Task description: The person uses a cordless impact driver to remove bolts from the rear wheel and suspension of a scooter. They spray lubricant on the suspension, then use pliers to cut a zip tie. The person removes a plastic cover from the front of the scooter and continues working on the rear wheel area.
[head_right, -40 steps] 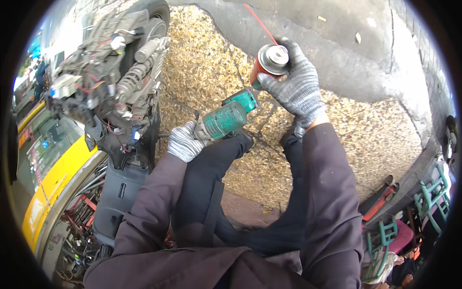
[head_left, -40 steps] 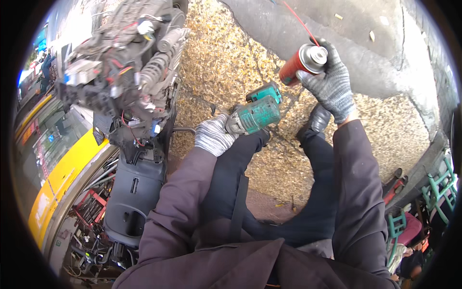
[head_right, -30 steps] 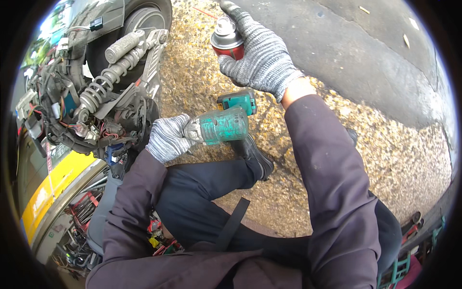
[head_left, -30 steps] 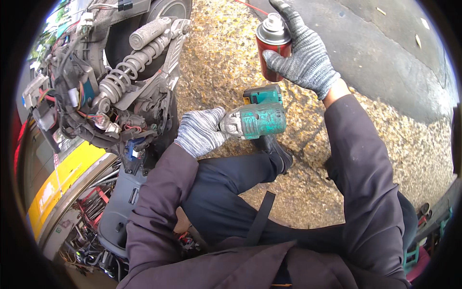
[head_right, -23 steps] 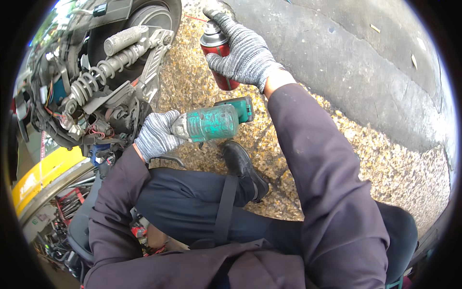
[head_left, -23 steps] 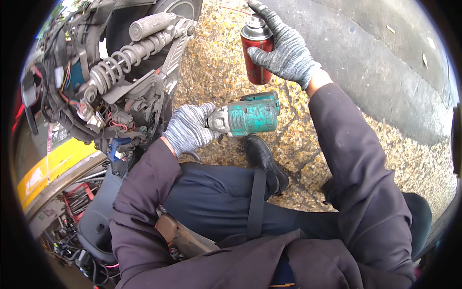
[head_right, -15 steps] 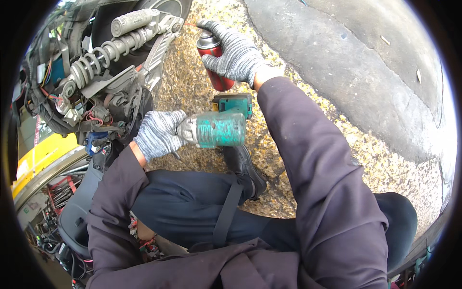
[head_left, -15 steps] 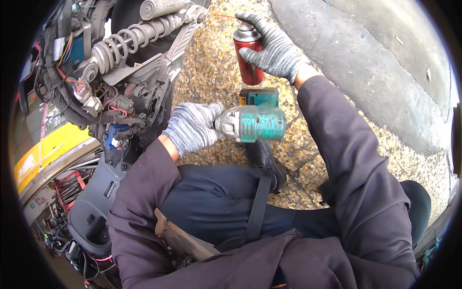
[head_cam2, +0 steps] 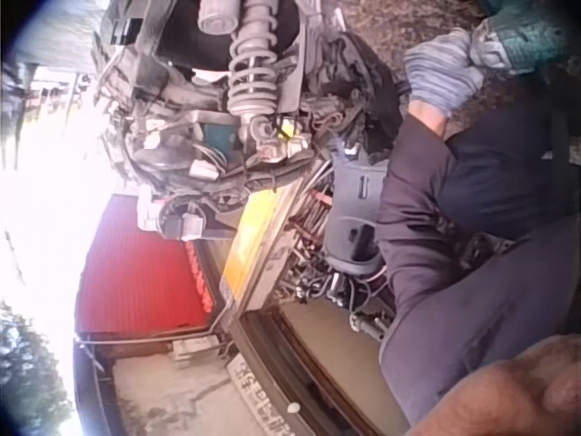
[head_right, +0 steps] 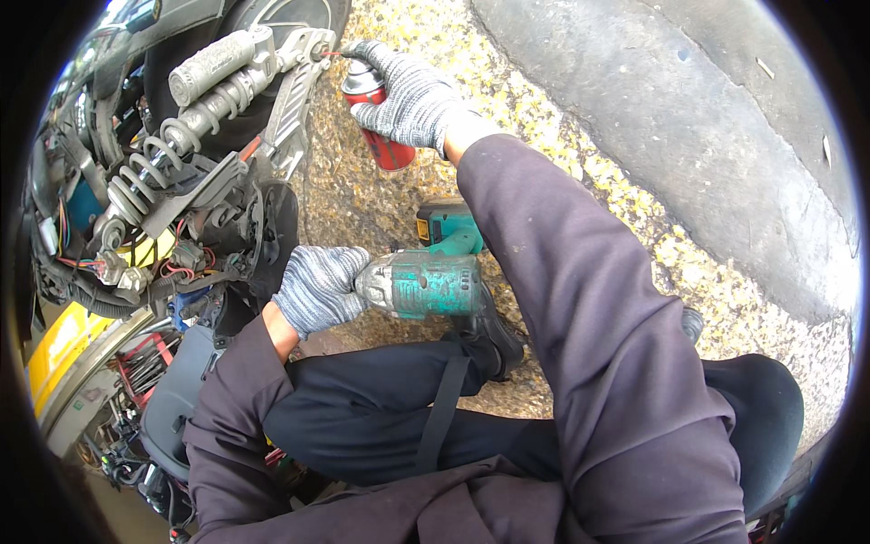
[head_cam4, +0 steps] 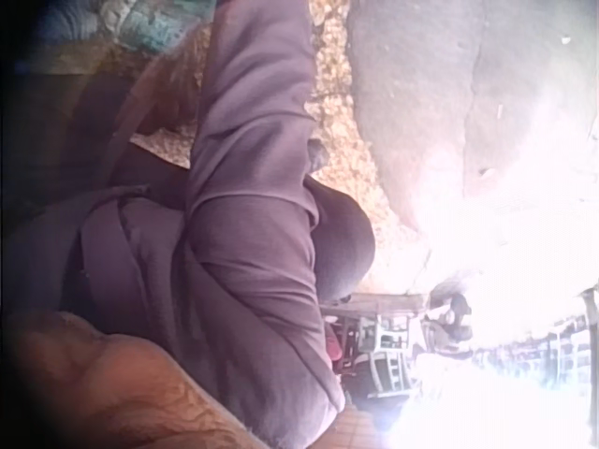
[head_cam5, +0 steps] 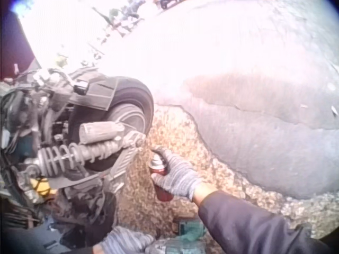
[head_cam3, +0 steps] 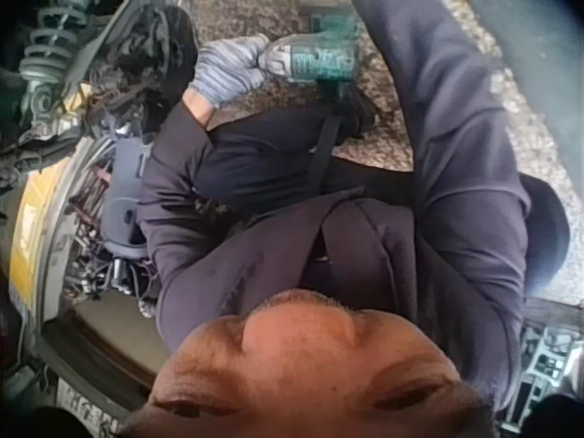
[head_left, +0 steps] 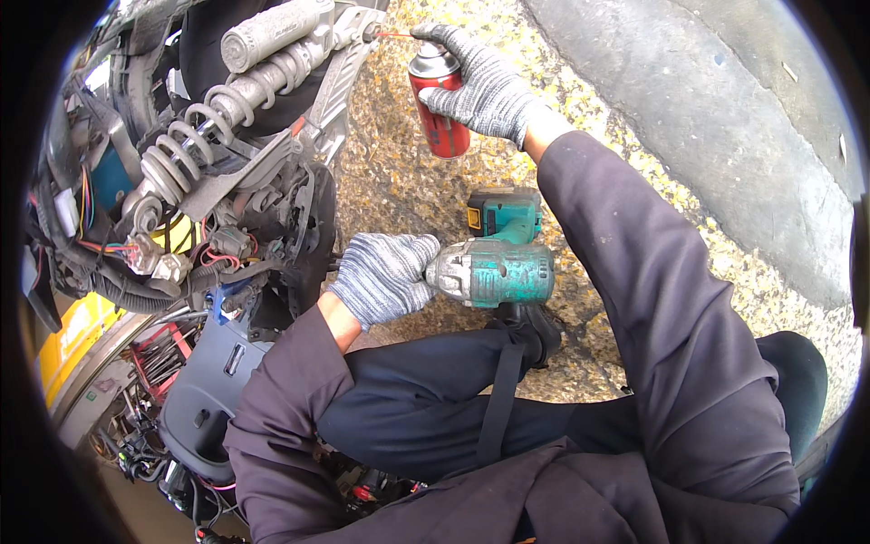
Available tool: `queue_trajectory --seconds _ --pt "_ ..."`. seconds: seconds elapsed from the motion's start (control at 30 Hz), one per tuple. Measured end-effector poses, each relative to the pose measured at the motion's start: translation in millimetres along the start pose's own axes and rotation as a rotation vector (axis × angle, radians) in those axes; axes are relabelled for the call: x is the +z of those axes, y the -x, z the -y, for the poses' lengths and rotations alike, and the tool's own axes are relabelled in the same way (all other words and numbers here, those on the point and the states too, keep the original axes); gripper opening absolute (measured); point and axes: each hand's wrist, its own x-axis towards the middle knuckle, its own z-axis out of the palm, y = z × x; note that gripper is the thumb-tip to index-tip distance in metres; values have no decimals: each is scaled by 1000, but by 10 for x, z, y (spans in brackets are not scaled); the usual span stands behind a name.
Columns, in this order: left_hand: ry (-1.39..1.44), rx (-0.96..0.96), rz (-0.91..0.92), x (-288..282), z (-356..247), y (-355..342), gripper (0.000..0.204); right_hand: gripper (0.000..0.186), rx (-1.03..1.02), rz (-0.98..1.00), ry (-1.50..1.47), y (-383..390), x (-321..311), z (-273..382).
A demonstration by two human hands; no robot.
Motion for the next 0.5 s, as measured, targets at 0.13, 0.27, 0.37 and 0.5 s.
queue_trajectory --seconds 0.13,0.27,0.37,0.5 --pt "-12 -4 1 41 12 -32 23 69 4 4 -54 -52 6 -41" --pt "-16 -14 33 45 27 -63 24 69 -13 -14 -51 -87 5 -50" --pt "-31 -58 110 16 23 -74 24 61 -31 -56 -85 -82 29 -33" --pt "-21 -75 136 -13 10 -93 24 61 -62 -81 -64 -71 48 -4"
